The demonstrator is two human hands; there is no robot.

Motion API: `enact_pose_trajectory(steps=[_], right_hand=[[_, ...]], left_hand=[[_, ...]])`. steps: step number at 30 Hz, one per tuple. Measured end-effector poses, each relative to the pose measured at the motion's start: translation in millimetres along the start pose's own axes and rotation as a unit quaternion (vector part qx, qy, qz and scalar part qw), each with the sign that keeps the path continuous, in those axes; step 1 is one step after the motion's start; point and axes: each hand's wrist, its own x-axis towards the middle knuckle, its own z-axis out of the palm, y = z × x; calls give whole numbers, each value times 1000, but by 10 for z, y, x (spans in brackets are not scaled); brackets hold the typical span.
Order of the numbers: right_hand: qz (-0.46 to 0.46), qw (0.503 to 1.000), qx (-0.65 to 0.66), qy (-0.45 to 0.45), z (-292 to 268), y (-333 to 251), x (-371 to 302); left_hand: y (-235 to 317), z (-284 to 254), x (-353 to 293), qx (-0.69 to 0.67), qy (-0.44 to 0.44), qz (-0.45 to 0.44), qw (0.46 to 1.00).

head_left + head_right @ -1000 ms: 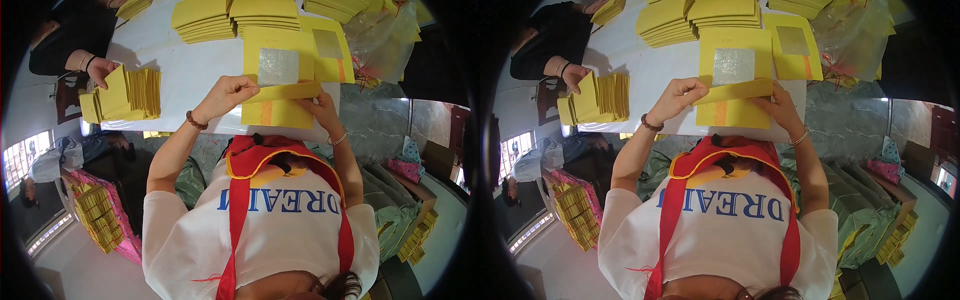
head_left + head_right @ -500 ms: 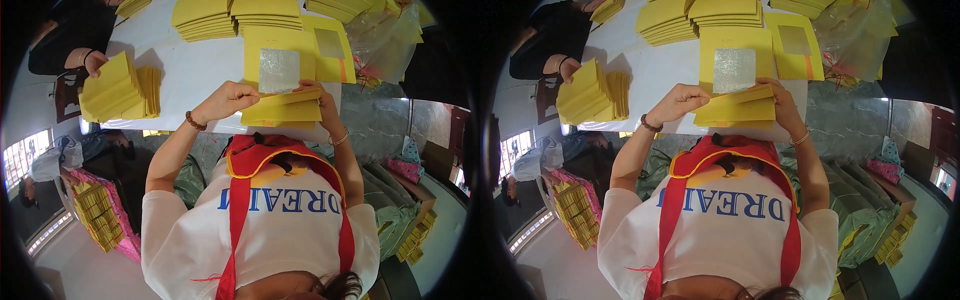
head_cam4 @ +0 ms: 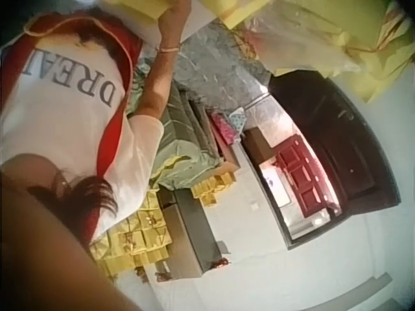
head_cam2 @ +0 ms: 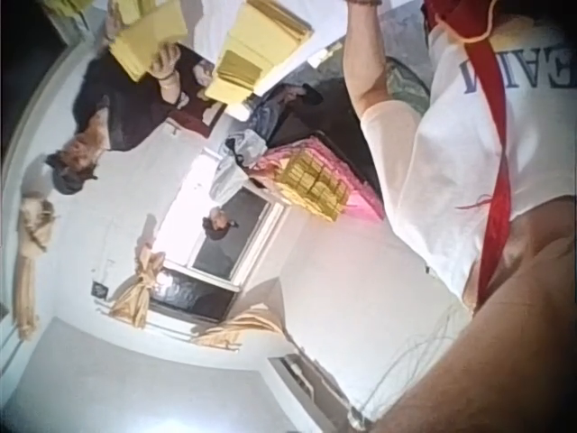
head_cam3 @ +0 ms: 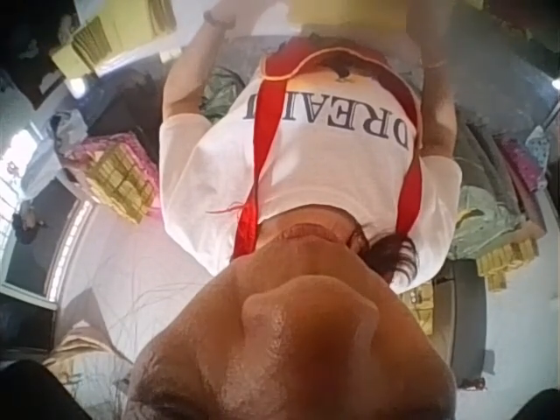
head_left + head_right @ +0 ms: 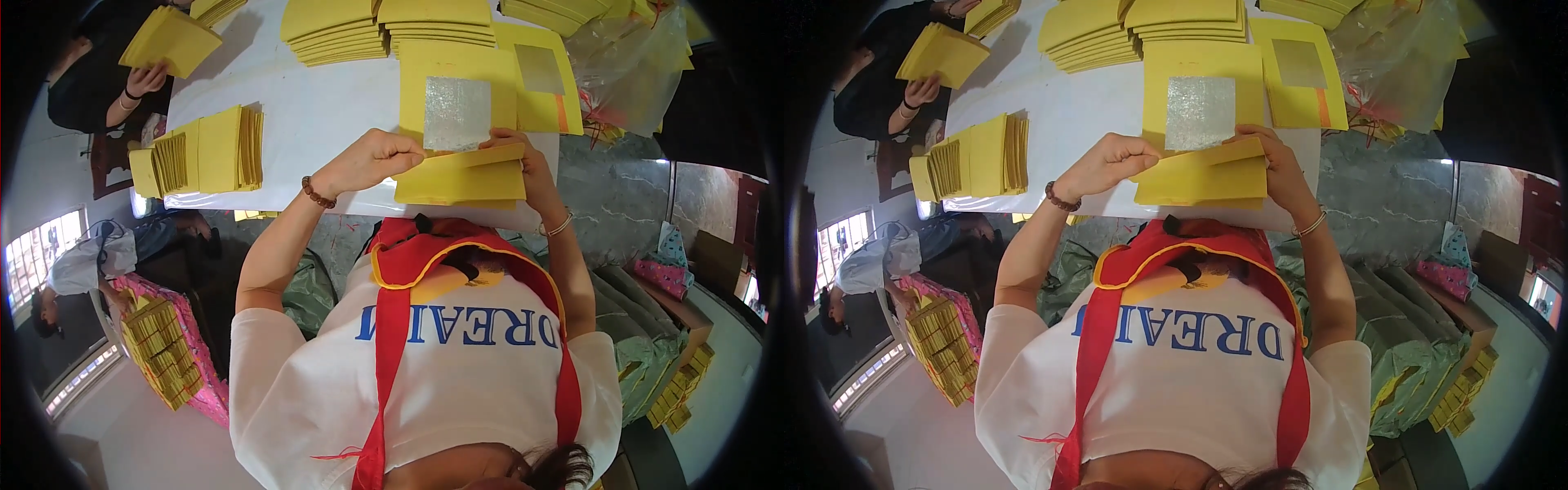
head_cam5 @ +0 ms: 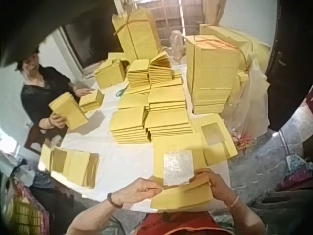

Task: Organizing and stacking yellow paper sheets with silver foil squares (joss paper).

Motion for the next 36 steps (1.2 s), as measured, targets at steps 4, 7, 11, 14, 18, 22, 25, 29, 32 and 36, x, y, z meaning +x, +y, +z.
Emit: enact_pose_trajectory(steps=[4, 7, 11, 14, 18, 22, 25, 29, 32, 36], right_hand=[[-3, 1000, 7, 2, -1, 0, 8], [-6, 1000, -4, 1, 0, -38, 14], [-23, 1000, -16, 2, -2, -44, 13], [-21, 1000, -9, -1, 5, -63, 20], [-41, 999, -10, -8, -5, -14, 14], [-44, 999, -2, 3, -15, -29, 13], [0, 996, 84, 24, 5, -4, -2], [24, 993, 116, 26, -10, -45, 17], [23, 993, 112, 16, -37, -73, 24], [-68, 997, 3, 40, -73, -264, 83]], left_hand=[[-53, 25, 4, 5, 26, 33, 999], [-44, 23, -1, 11, 20, 32, 999], [26, 9, -22, 15, -1, 29, 999], [50, -8, -38, 18, -16, 38, 999], [-31, -21, -36, -70, 1, 42, 997], [-76, -166, -80, -68, 23, 61, 996], [24, -179, -112, 55, 69, 152, 984], [-17, 7, -5, 293, 204, 214, 909], [-127, 20, 107, 421, 191, 198, 864], [-110, -11, 94, 481, 210, 224, 821]])
